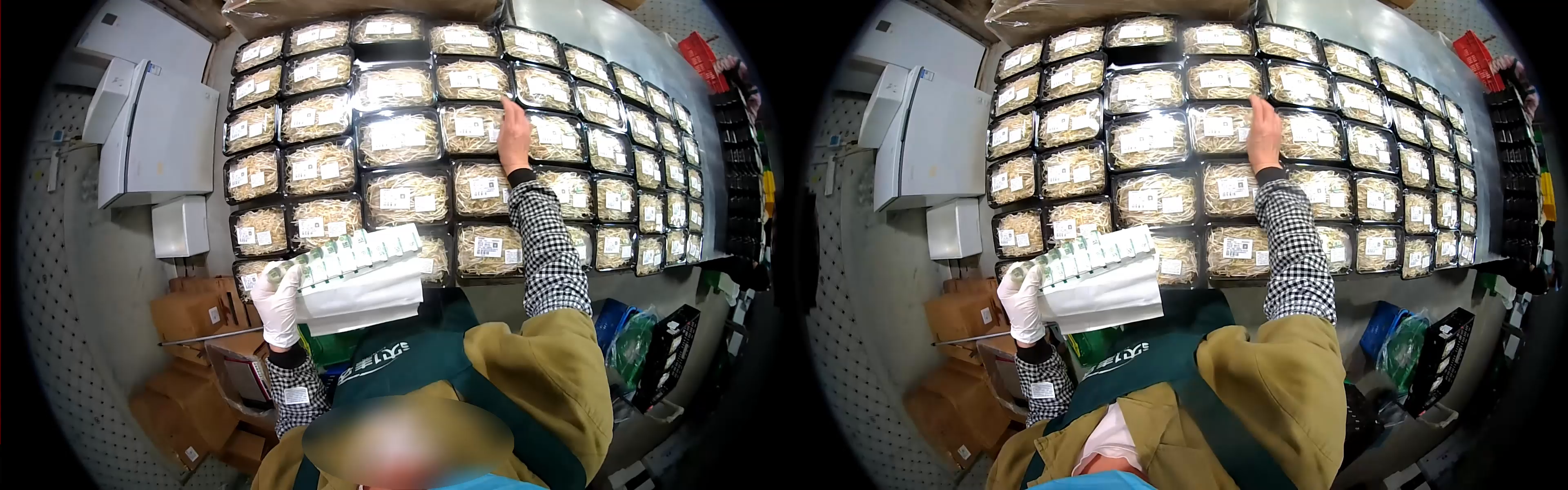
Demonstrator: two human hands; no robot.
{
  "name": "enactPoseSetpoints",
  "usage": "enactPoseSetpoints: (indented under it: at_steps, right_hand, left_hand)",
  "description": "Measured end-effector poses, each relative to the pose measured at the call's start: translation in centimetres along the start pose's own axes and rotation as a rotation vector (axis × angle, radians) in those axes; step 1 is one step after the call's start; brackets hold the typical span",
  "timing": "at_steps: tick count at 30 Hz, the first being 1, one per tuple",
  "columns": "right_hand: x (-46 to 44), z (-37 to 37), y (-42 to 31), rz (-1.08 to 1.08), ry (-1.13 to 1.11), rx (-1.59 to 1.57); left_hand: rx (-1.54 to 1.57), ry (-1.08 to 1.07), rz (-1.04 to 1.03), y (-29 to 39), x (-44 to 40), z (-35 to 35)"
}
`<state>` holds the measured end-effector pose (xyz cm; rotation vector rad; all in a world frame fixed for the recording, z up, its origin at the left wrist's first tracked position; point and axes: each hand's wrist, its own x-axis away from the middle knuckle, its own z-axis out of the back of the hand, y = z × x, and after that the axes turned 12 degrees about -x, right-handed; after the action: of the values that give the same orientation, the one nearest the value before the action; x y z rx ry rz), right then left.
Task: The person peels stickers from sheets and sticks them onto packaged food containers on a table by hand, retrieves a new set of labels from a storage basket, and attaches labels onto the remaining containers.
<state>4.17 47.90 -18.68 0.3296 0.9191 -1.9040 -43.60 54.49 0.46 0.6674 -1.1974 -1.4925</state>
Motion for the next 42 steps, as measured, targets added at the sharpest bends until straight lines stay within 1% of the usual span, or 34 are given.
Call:
enactPoseSetpoints:
  at_steps: [1,3,5,7,9,10,11,13,15,17,18,19,21,23,24,25,27,29,30,31,33,34,35,38,39,41,42]
  right_hand:
    - [-0.2,0.5,0.5,-0.03,0.03,0.015]
    - [0.6,2.1,0.6,-0.287,0.079,0.006]
    - [2.1,5.3,-1.0,-0.487,0.188,-0.308]
    - [4.9,8.0,-2.3,-0.768,0.04,-0.499]
    - [7.9,8.5,-3.6,-0.788,0.052,-0.523]
    - [8.7,8.5,-4.8,-0.738,0.014,-0.43]
    - [9.5,8.0,-5.2,-0.488,-0.05,-0.15]
    - [10.0,7.9,-5.9,-0.291,-0.053,0.231]
    - [9.8,8.3,-5.0,-0.372,0.006,0.264]
    - [10.8,10.5,-5.4,-0.43,0.089,0.179]
    - [12.1,11.6,-5.4,-0.495,0.129,0.029]
    - [13.9,12.6,-5.3,-0.589,0.118,-0.144]
    - [17.5,13.9,-6.1,-0.692,0.055,-0.359]
    - [19.8,14.0,-8.2,-0.769,0.011,-0.356]
    - [20.5,13.7,-9.6,-0.607,0.004,-0.079]
    - [20.0,14.0,-11.3,-0.584,-0.06,0.119]
    - [19.7,13.9,-10.8,-0.592,0.002,0.209]
    - [19.0,14.4,-10.1,-0.547,0.075,0.23]
    - [18.4,14.4,-10.2,-0.549,0.14,0.012]
    - [16.7,15.2,-12.1,-0.742,0.058,-0.318]
    - [12.6,16.7,-17.7,-0.645,-0.153,-0.755]
    - [11.0,17.0,-20.0,-0.413,-0.254,-0.785]
    - [9.8,17.1,-22.0,-0.178,-0.35,-0.804]
    - [7.8,16.4,-26.2,0.019,-0.43,-0.719]
    - [7.9,16.0,-26.7,0.088,-0.445,-0.687]
    - [8.4,15.0,-27.2,0.222,-0.472,-0.61]
    - [9.2,14.5,-27.5,0.249,-0.393,-0.623]
  left_hand:
    - [-0.001,0.016,0.014,0.3,0.0,-0.2]
    - [0.013,0.001,0.002,0.4,-0.5,-0.5]
    - [0.022,-0.026,-0.015,0.3,-0.7,-0.9]
    - [0.038,-0.025,0.027,0.5,-0.9,-1.5]
    - [0.043,-0.047,0.024,0.9,-1.2,-2.3]
    - [0.031,-0.058,0.023,1.1,-1.2,-2.7]
    - [0.018,-0.068,0.021,1.3,-1.3,-3.1]
    - [-0.001,-0.088,-0.002,1.8,-1.3,-3.5]
    - [-0.012,-0.11,-0.036,2.2,-1.1,-3.4]
    - [0.002,-0.112,-0.032,1.9,-1.0,-3.1]
    - [-0.015,-0.11,-0.028,1.6,-0.9,-2.9]
    - [-0.034,-0.108,-0.018,1.2,-0.7,-2.5]
    - [0.004,-0.133,-0.019,0.4,-0.5,-2.7]
    - [-0.01,-0.141,-0.014,0.3,-0.1,-3.2]
    - [0.0,-0.183,-0.026,0.5,0.0,-3.5]
    - [-0.04,-0.22,-0.063,0.4,0.1,-3.6]
    - [-0.072,-0.269,-0.101,0.5,0.4,-4.0]
    - [-0.101,-0.285,-0.098,1.6,1.1,-4.5]
    - [-0.149,-0.285,-0.151,1.3,1.2,-4.6]
    - [-0.196,-0.276,-0.205,0.7,1.2,-4.7]
    - [-0.293,-0.256,-0.24,-0.1,1.3,-4.5]
    - [-0.247,-0.253,-0.241,0.2,1.7,-4.8]
    - [-0.253,-0.234,-0.314,0.5,2.0,-4.9]
    - [-0.335,-0.266,-0.305,1.5,2.7,-4.1]
    - [-0.304,-0.294,-0.213,1.2,2.9,-3.7]
    - [-0.228,-0.299,-0.2,1.0,3.2,-3.2]
    - [-0.216,-0.315,-0.171,0.6,3.2,-2.9]
